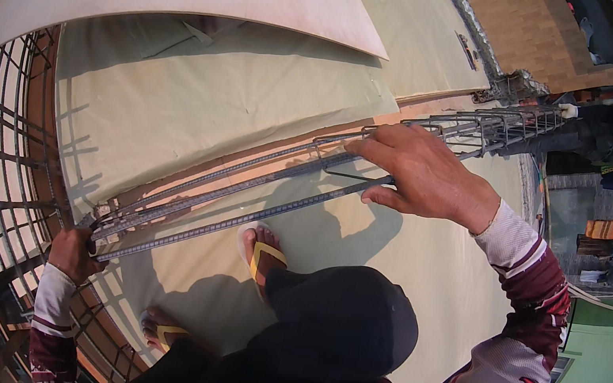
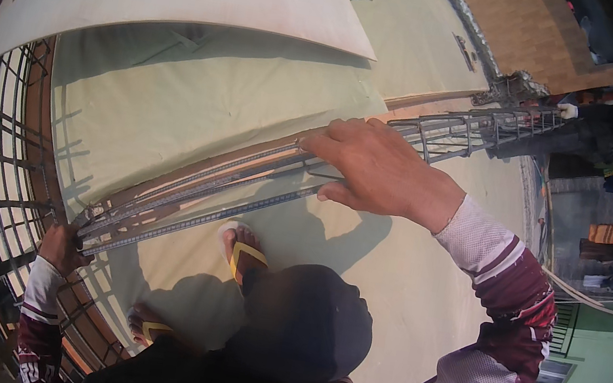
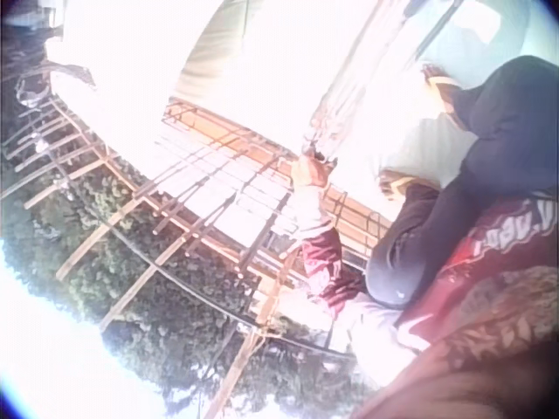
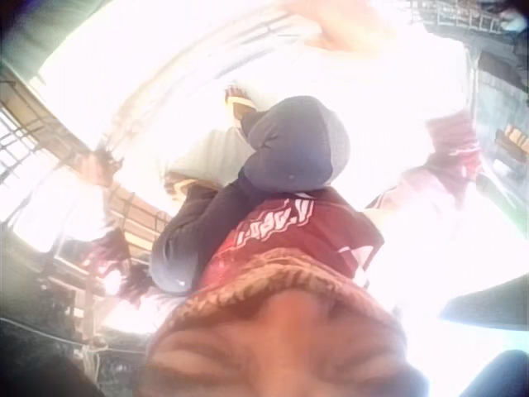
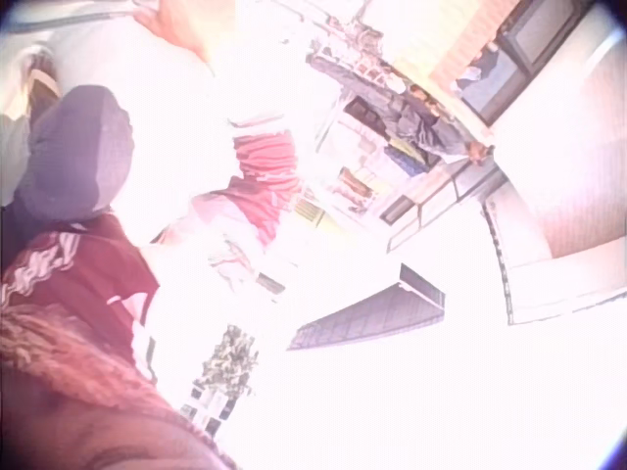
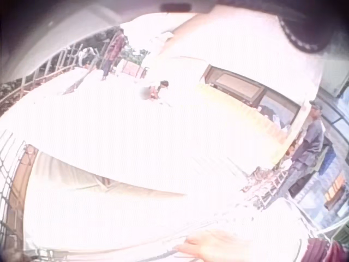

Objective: The person is assembling a rebar cage on a construction site. They are positioning and tying rebar rods together with the help of another worker.

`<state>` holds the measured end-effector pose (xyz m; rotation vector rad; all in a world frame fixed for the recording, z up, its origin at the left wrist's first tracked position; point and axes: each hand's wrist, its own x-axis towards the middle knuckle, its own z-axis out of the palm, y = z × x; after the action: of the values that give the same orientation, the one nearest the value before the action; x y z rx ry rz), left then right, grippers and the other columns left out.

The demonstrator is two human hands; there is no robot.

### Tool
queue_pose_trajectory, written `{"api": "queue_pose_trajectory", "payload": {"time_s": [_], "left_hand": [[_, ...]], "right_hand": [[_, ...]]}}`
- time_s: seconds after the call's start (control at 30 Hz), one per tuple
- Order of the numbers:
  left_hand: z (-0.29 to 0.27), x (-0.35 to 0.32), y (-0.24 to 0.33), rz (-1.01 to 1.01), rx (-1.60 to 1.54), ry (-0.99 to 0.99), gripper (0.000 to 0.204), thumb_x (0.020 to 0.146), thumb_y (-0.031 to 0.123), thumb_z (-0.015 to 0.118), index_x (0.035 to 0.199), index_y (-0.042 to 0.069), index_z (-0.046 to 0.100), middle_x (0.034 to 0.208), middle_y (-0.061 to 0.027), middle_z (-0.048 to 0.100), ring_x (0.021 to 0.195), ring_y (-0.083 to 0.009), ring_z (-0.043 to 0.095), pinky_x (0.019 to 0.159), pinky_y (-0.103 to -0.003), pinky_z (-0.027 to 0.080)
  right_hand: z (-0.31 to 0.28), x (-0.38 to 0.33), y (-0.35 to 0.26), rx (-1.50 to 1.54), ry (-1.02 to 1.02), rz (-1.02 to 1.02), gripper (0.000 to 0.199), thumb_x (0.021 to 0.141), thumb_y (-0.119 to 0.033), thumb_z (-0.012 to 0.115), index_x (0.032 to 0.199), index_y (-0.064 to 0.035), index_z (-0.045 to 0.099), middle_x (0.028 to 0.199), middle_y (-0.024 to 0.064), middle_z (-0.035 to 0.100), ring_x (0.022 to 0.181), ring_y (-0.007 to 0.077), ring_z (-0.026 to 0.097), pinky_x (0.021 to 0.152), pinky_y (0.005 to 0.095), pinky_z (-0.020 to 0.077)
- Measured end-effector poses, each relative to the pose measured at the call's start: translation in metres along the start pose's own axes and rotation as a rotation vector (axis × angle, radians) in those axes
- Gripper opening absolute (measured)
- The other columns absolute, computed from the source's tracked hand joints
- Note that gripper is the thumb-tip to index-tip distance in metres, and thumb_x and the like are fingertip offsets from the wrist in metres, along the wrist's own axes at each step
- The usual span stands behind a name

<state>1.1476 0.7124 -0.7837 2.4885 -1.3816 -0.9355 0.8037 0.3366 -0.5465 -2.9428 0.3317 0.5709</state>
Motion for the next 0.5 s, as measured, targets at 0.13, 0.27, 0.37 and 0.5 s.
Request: {"api": "queue_pose_trajectory", "payload": {"time_s": [0.13,0.27,0.37,0.5], "left_hand": [[0.000,-0.001,0.000,0.048,0.057,0.003,0.035,0.057,0.021,0.087,0.078,0.001,0.068,0.075,-0.0184,0.069,0.075,-0.0367,0.070,0.072,-0.043,0.056],[0.003,-0.007,-0.001,-0.005,0.103,-0.029,0.030,0.064,0.021,0.079,0.086,0.003,0.069,0.081,-0.0190,0.070,0.082,-0.0394,0.069,0.076,-0.046,0.057],[0.009,-0.012,-0.002,-0.074,0.169,-0.102,0.026,0.069,0.019,0.073,0.090,0.004,0.071,0.086,-0.0215,0.071,0.087,-0.0385,0.070,0.079,-0.047,0.058],[0.022,-0.023,-0.004,-0.120,0.121,0.025,0.018,0.066,0.013,0.071,0.083,0.006,0.068,0.077,-0.0176,0.068,0.080,-0.0400,0.068,0.072,-0.048,0.056]], "right_hand": [[0.012,0.073,0.006,0.017,0.044,-0.135,0.072,0.074,-0.026,0.084,0.135,-0.0030,0.053,0.114,0.0178,0.059,0.108,0.0374,0.058,0.092,0.0460,0.0465],[0.041,0.163,-0.010,0.399,-0.252,-0.051,0.071,0.084,-0.048,0.074,0.132,0.0009,0.057,0.117,0.0213,0.065,0.106,0.0319,0.064,0.091,0.0428,0.0518],[0.069,0.236,-0.015,0.357,-0.371,-0.119,0.068,0.092,-0.055,0.061,0.129,0.0016,0.059,0.113,0.0237,0.066,0.102,0.0325,0.066,0.091,0.0420,0.0520],[0.143,0.301,-0.043,0.239,-0.596,-0.257,0.058,0.096,-0.050,0.055,0.116,0.0049,0.063,0.108,0.0249,0.066,0.102,0.0341,0.065,0.090,0.0427,0.0505]]}}
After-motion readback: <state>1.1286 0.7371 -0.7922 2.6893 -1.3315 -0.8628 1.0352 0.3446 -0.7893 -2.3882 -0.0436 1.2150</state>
